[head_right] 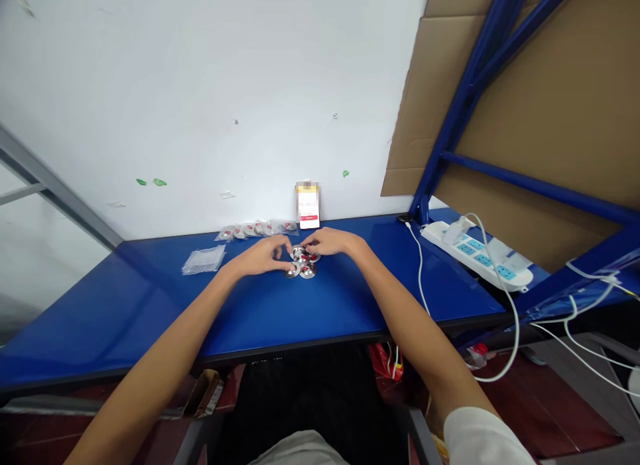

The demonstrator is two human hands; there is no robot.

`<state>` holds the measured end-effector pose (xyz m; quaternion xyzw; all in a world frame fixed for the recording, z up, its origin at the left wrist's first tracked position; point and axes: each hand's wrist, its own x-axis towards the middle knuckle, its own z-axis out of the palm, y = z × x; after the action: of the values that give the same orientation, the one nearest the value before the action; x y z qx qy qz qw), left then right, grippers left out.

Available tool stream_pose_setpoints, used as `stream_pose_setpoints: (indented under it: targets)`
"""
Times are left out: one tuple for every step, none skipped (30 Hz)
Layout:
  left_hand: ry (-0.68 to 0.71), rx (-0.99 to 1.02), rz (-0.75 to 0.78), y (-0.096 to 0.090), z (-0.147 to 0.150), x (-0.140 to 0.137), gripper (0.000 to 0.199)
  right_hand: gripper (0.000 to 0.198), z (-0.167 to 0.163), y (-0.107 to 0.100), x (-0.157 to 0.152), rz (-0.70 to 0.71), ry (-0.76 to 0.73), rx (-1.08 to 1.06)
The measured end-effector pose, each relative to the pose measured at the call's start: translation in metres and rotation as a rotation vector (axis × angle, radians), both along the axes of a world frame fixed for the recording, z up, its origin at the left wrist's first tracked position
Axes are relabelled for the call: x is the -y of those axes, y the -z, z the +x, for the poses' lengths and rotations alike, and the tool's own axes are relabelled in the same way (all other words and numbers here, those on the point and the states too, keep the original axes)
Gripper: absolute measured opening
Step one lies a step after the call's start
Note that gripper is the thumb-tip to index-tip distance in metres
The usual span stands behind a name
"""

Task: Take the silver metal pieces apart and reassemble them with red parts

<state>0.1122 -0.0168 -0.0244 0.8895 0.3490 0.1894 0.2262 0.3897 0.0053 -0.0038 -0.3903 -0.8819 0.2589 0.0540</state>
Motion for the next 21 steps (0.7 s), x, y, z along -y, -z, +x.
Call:
stream_pose_setpoints:
  targets:
    - [-0.059, 0.0, 0.048, -0.002, -0.008, -0.006, 0.041, 0.042, 0.001, 0.001, -0.001, 0.022, -0.001, -0.009]
    - [-0.148, 0.005, 0.125, -0.003, -0.019, -0.013, 0.035, 0.04, 0.002, 0.002, -0.002, 0.048, -0.001, -0.024]
    - [-0.242, -0.001, 0.206, -0.004, -0.03, -0.02, 0.031, 0.038, 0.003, 0.003, -0.004, 0.069, -0.001, -0.045]
    - [-0.337, -0.017, 0.278, -0.003, -0.043, -0.028, 0.026, 0.037, 0.004, 0.004, -0.005, 0.084, 0.001, -0.067]
    - [-0.452, -0.031, 0.34, -0.002, -0.056, -0.036, 0.021, 0.035, 0.006, 0.006, -0.007, 0.095, 0.009, -0.09]
    - [-0.551, -0.051, 0.377, 0.0, -0.067, -0.042, 0.017, 0.034, 0.007, 0.007, -0.008, 0.109, 0.02, -0.11]
    - [-0.622, -0.062, 0.393, 0.003, -0.077, -0.047, 0.015, 0.032, 0.008, 0.009, -0.009, 0.126, 0.032, -0.124]
    - [-0.666, -0.065, 0.396, 0.006, -0.083, -0.051, 0.014, 0.032, 0.009, 0.01, -0.01, 0.145, 0.044, -0.132]
    - [-0.657, -0.069, 0.392, 0.01, -0.085, -0.053, 0.016, 0.031, 0.009, 0.011, -0.011, 0.165, 0.054, -0.134]
    - [-0.611, -0.067, 0.39, 0.014, -0.083, -0.054, 0.021, 0.031, 0.009, 0.011, -0.011, 0.186, 0.063, -0.131]
    - [-0.538, -0.057, 0.39, 0.017, -0.078, -0.054, 0.028, 0.03, 0.009, 0.012, -0.012, 0.206, 0.069, -0.127]
    - [-0.456, -0.038, 0.393, 0.021, -0.069, -0.054, 0.034, 0.03, 0.008, 0.012, -0.012, 0.226, 0.072, -0.125]
    - [-0.38, -0.009, 0.392, 0.024, -0.058, -0.054, 0.039, 0.029, 0.007, 0.012, -0.012, 0.245, 0.077, -0.127]
    - [-0.32, 0.033, 0.378, 0.027, -0.046, -0.054, 0.042, 0.028, 0.006, 0.012, -0.012, 0.264, 0.083, -0.131]
    - [-0.284, 0.081, 0.353, 0.03, -0.035, -0.054, 0.043, 0.028, 0.005, 0.011, -0.012, 0.282, 0.088, -0.136]
    - [-0.266, 0.121, 0.32, 0.033, -0.024, -0.055, 0.043, 0.027, 0.003, 0.011, -0.011, 0.297, 0.093, -0.141]
    - [-0.266, 0.153, 0.285, 0.035, -0.016, -0.056, 0.041, 0.027, 0.002, 0.011, -0.011, 0.31, 0.099, -0.145]
    - [-0.276, 0.169, 0.253, 0.037, -0.01, -0.057, 0.039, 0.027, 0.001, 0.01, -0.01, 0.322, 0.105, -0.147]
    - [-0.295, 0.17, 0.232, 0.038, -0.006, -0.058, 0.034, 0.027, 0.0, 0.01, -0.009, 0.333, 0.109, -0.149]
    - [-0.317, 0.156, 0.225, 0.039, -0.005, -0.059, 0.028, 0.027, -0.001, 0.01, -0.008, 0.341, 0.112, -0.151]
    - [-0.34, 0.131, 0.228, 0.039, -0.006, -0.059, 0.023, 0.027, -0.002, 0.01, -0.007, 0.346, 0.114, -0.153]
